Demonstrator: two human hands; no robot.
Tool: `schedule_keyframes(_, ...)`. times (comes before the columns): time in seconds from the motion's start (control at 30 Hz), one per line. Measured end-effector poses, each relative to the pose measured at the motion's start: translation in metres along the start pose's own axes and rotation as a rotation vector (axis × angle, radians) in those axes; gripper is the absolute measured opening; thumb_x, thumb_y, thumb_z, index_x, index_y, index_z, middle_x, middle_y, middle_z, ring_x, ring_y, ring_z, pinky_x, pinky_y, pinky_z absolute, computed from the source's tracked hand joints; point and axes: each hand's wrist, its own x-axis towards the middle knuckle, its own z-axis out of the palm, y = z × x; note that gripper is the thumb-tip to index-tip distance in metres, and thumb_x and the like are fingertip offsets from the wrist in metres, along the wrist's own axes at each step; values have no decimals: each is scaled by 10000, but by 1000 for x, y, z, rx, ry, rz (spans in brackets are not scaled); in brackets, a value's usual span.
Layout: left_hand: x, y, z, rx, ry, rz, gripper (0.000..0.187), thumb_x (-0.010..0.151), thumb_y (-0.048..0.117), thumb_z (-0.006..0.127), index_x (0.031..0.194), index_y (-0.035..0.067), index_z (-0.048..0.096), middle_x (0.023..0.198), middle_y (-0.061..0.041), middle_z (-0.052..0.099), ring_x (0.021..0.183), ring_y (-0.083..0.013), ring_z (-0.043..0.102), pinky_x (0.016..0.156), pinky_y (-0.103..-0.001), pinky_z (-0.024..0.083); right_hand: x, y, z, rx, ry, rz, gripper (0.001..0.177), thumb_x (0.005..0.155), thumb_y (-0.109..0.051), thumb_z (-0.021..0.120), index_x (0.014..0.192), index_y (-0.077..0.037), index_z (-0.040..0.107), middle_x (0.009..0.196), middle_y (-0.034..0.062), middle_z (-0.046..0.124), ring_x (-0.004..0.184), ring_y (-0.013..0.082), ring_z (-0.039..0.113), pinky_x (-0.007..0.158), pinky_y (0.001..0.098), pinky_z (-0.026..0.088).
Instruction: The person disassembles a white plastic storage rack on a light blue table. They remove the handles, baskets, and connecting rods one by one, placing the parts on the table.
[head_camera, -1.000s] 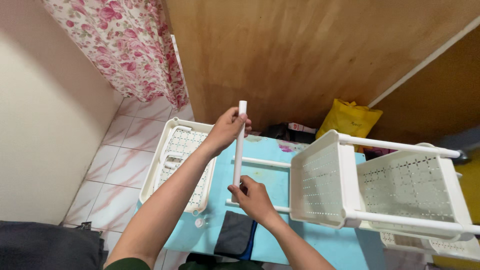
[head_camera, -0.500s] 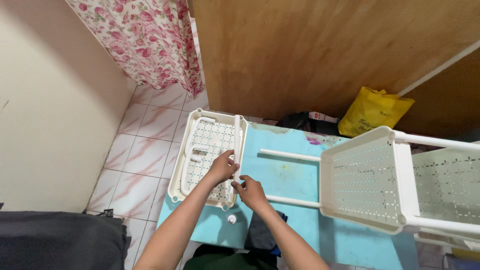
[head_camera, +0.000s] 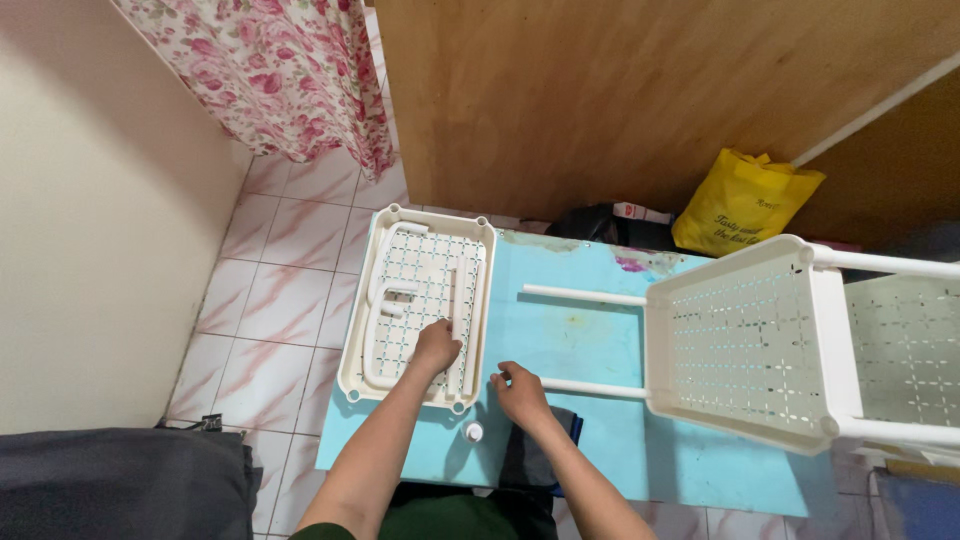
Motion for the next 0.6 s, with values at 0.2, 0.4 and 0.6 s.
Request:
schedule_keyframes(0.2,-7,9,5,-67,-60,-165,440,833,149,737,1236,49,594,1142,-227,728,1106,-370,701,987,-425,545,-5,4,-6,0,-10,22,408,923,-277,678,1256,-42,670,1066,159,761,912,331,744,860,409,576)
schedule_keyframes(0.4,-10,9,11,-54,-22,-102,420,826,197,773,1187,47,620,1168,-191,714,1116,-369,682,971,-438,537,-11,7,-17,14,-12,53,421,919,-279,687,1268,-46,665,1091,153,759,923,317,741,870,409,571)
schedule_keyframes(0.6,-15,13,10,-61,-6,-157,473,861,251,767,1245,26,604,1191,-212,702,1131,-368,678,984,-441,531,-12,14,-27,3,-11,37,423,918,-286,690,1265,-46,669,1093,146,761,912,311,738,867,406,572)
